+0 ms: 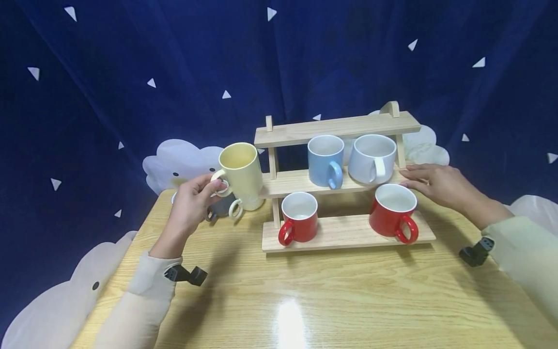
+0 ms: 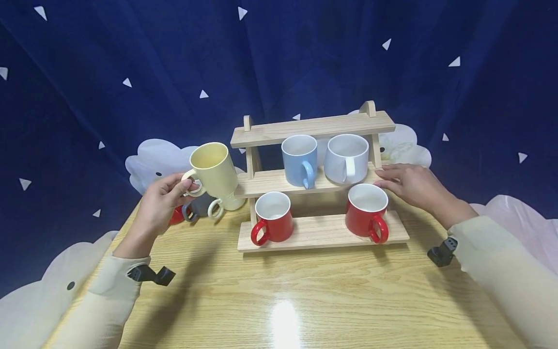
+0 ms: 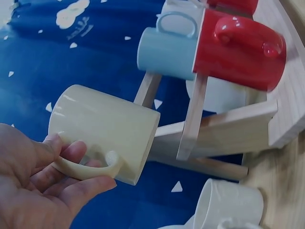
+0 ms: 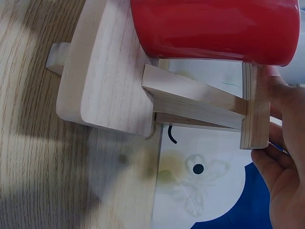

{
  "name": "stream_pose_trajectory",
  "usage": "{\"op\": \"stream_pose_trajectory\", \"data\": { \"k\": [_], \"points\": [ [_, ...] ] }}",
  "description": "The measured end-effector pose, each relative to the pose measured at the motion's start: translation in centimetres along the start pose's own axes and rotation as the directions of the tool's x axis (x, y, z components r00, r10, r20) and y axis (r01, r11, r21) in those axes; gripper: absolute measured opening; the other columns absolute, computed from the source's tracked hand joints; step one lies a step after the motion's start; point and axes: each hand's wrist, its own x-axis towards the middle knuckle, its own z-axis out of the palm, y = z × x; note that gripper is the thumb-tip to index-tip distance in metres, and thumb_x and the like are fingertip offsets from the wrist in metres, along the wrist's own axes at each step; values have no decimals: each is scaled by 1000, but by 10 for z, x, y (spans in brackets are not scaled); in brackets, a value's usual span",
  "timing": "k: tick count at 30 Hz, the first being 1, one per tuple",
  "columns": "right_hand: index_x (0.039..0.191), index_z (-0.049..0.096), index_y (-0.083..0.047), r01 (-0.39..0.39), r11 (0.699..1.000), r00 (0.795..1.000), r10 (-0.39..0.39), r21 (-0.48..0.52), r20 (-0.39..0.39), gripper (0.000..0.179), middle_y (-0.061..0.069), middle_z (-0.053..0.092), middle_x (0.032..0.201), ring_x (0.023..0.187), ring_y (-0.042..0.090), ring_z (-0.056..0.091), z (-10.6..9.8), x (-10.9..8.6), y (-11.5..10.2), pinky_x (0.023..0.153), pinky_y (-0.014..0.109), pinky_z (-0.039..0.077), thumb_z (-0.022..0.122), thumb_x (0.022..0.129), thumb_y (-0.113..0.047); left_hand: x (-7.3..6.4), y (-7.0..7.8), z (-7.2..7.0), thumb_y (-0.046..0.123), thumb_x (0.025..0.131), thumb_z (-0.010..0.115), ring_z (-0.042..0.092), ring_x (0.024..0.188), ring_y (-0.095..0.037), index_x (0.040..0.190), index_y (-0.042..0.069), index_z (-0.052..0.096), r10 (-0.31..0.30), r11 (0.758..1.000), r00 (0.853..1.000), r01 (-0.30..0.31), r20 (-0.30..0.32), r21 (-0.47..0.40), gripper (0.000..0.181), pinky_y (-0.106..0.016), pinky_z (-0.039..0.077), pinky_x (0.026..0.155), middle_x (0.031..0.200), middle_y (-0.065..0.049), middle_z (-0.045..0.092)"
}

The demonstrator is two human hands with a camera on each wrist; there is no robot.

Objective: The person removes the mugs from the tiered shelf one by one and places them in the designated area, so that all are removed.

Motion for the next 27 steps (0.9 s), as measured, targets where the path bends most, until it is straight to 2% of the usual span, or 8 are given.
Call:
{"op": "stream_pose_trajectory", "data": {
  "k": [6,13,19,23,27],
  "points": [
    [122,68,-5,-1,1000,1000,1,0,-2,42,22,61,127,118,46,53,0,0,0,93,65,41,72,89,-31,-6,-2,-16,28,101,55,65,105,-24,122,-5,61,-8,997,1000,10,-27,75,39,-25,55,84,115,-21,65],
    [123,67,-5,-7,1000,1000,7,-5,11,42,22,61,127,119,45,53,-1,0,-1,95,65,41,72,89,-29,-12,-4,-29,24,102,54,64,107,-27,122,-6,60,-22,996,998,27,-66,83,37,-27,54,85,114,-24,64],
    [123,67,-5,-9,1000,1000,9,-6,16,42,22,60,128,120,45,52,-1,1,-1,96,64,40,73,89,-28,-15,-8,-41,22,102,54,66,101,-21,124,-6,60,-10,996,994,19,-106,87,36,-24,54,82,110,-23,65],
    [123,68,-5,-3,1000,1000,3,-5,8,42,22,60,127,119,46,53,0,0,-1,95,65,41,73,89,-29,-16,-10,-50,22,102,54,67,98,-16,126,-7,59,-21,995,991,34,-131,97,38,-22,54,81,106,-17,67],
    [121,68,-5,11,1000,1000,-11,0,-3,41,22,61,126,118,46,54,0,1,0,94,65,41,73,89,-29,-18,-13,-59,25,102,54,67,93,-12,127,-5,59,-37,989,986,60,-162,134,40,-20,54,80,101,-5,68]
  ]
}}
